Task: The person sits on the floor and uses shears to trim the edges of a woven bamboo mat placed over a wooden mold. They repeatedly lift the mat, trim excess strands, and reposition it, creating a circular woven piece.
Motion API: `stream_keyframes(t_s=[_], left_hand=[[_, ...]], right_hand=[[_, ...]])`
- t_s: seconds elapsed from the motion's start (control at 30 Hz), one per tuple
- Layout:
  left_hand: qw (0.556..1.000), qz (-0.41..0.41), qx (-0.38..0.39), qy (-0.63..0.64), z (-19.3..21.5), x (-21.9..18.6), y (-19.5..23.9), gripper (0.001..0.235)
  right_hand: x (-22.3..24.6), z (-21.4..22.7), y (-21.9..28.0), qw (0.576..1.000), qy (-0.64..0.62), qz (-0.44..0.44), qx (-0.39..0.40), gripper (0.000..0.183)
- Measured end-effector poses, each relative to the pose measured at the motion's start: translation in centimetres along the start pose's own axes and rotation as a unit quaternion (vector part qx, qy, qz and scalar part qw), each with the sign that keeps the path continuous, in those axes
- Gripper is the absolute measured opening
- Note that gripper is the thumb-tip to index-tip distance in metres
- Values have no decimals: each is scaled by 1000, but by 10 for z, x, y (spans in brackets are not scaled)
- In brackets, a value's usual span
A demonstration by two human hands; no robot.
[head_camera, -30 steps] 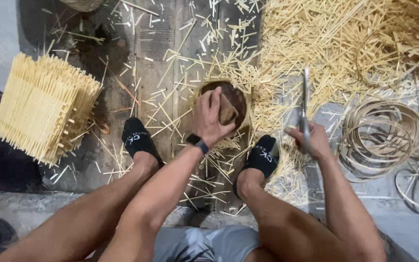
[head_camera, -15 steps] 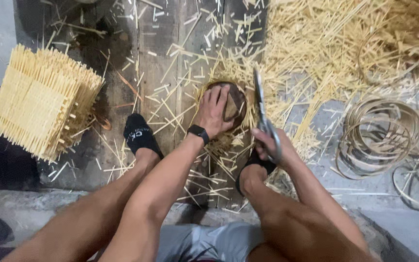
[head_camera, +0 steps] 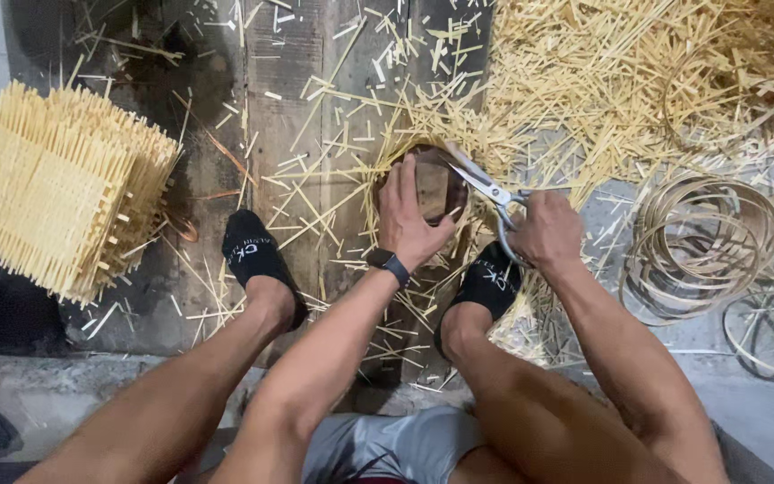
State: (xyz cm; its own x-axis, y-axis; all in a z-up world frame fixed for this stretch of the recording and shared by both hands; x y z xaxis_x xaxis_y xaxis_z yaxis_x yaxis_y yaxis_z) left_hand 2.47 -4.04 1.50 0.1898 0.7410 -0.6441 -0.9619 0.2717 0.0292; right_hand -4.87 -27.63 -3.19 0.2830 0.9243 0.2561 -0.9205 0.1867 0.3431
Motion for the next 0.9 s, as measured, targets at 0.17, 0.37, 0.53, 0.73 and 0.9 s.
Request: stream_keyframes(t_s=[0.17,0.37,0.53,0.73,0.9], left_hand=[[997,54,-31,43,3,1,8,104],[999,5,35,-2,6,5,3,100],[997,-28,53,39,15,8,-2,96],[985,-66,156,43,16,9,-10,99],[973,-99,205,38,25,11,-18,95]], right_hand=[[-10,-2,3,998,25,26,-52,33],[-5,-18,-13,986,51,103,-119,40],[-27,-11,-13,995,52,70,-41,33],[-3,-15,-28,981,152,96,-69,52],[-27,-15,-28,987,87,-7,134,44]])
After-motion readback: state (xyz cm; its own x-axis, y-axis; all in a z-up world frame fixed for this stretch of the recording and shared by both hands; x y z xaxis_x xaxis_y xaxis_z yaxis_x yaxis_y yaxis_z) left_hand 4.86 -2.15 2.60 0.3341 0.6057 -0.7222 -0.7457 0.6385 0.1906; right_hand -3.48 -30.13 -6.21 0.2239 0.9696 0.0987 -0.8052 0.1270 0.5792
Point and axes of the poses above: each hand's wrist, its own y-axis away from the middle knuckle, its own z-axis out of the back of the hand, x = y × z, the point moved 4 cm from there along -y, towards the middle knuckle, and after that the axes turned 4 degrees about -y, right-handed, at the moved point
